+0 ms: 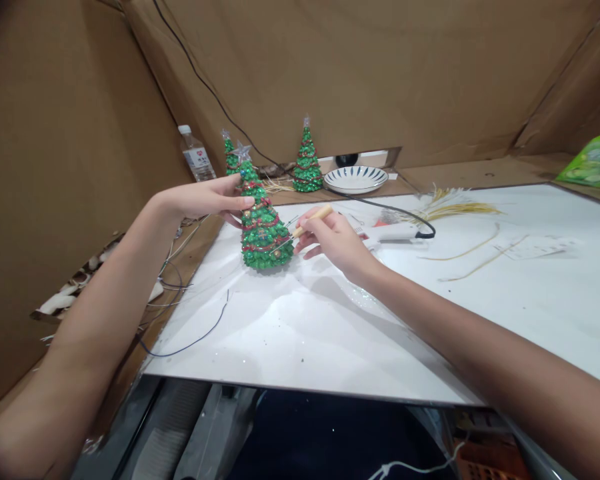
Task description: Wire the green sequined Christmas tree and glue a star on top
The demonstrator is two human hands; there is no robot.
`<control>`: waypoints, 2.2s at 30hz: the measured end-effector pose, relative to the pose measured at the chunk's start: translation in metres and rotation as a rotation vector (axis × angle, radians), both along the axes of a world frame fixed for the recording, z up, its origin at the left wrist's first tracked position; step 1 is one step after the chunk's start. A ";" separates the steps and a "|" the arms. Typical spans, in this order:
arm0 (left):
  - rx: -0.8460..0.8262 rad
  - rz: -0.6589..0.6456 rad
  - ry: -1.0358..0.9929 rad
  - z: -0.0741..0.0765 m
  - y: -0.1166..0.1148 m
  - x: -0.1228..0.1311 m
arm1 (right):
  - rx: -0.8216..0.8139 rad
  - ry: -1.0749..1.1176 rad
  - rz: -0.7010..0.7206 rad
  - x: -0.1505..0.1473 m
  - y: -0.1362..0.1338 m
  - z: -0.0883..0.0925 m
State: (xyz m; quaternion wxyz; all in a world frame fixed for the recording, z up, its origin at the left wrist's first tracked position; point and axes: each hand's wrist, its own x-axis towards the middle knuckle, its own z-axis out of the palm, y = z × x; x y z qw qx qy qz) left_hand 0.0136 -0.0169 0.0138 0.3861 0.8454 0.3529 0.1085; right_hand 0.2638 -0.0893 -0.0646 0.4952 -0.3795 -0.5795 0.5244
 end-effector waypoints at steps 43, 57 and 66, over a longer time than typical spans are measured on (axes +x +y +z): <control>0.002 0.024 0.036 0.001 -0.001 0.001 | -0.001 -0.006 -0.009 -0.002 -0.004 0.002; -0.034 0.030 0.025 0.002 -0.003 0.002 | -0.003 -0.011 -0.003 -0.002 -0.003 0.003; -0.047 0.038 0.023 0.001 -0.002 0.001 | 0.047 -0.031 -0.016 0.003 -0.004 0.009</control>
